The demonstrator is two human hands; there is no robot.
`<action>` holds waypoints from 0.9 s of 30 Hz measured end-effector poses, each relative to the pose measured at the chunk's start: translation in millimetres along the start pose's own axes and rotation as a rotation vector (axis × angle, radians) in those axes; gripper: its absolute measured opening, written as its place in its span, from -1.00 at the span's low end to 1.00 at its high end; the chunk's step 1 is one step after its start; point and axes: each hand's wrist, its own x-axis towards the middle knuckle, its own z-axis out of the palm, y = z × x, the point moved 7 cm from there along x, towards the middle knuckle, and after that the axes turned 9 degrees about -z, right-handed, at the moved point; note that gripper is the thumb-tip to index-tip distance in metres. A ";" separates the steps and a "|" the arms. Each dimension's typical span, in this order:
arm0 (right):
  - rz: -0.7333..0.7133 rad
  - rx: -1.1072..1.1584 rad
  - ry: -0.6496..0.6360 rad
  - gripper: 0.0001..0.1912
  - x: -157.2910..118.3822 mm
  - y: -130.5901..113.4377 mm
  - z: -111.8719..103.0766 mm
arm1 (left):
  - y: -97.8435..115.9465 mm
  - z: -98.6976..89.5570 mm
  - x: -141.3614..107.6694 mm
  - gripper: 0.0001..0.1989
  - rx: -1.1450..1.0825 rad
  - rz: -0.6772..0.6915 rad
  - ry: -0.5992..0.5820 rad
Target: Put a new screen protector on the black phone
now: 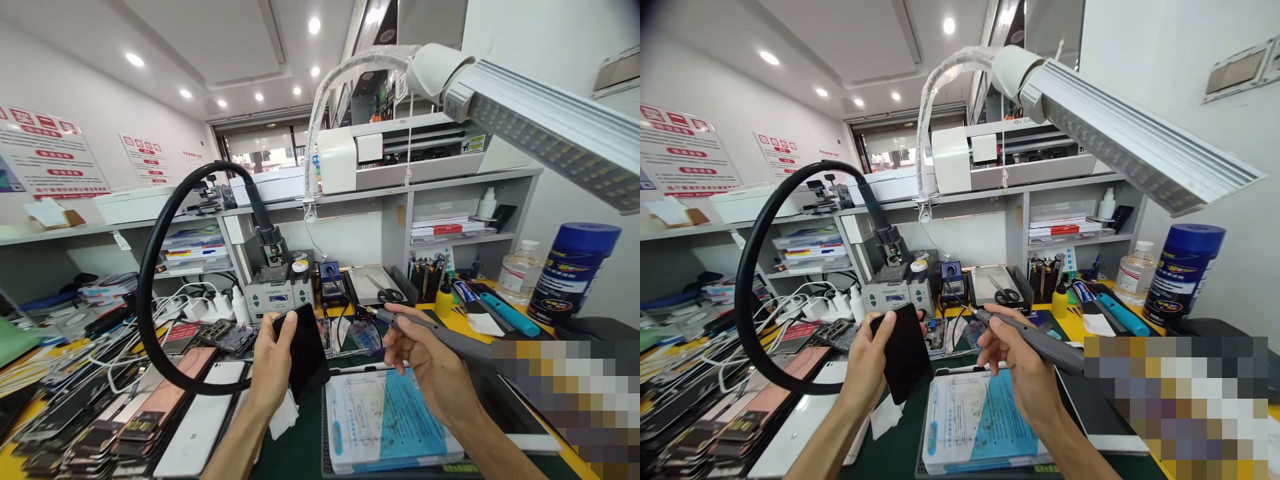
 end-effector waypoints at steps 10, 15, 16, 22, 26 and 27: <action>-0.011 -0.161 -0.052 -0.50 -6.3 3.3 10.5 | -16.8 9.1 1.0 -0.67 0.232 0.044 -0.125; 0.019 -0.158 -0.066 -0.55 -11.0 7.9 17.7 | -21.1 8.1 -3.7 -0.61 0.274 0.049 -0.212; 0.018 -0.160 -0.069 -0.57 -12.8 8.4 19.1 | -22.7 7.7 -4.3 -0.61 0.271 0.039 -0.223; 0.052 -0.237 0.005 -0.59 -25.2 16.1 23.4 | -32.5 14.2 -2.0 -0.59 0.132 0.005 -0.208; 0.086 -0.262 0.050 -0.53 -29.7 22.9 22.8 | -36.4 26.6 5.1 -0.62 0.111 0.018 -0.219; 0.092 -0.260 0.063 -0.51 -30.3 23.8 21.7 | -36.8 29.3 6.9 -0.62 0.108 0.019 -0.231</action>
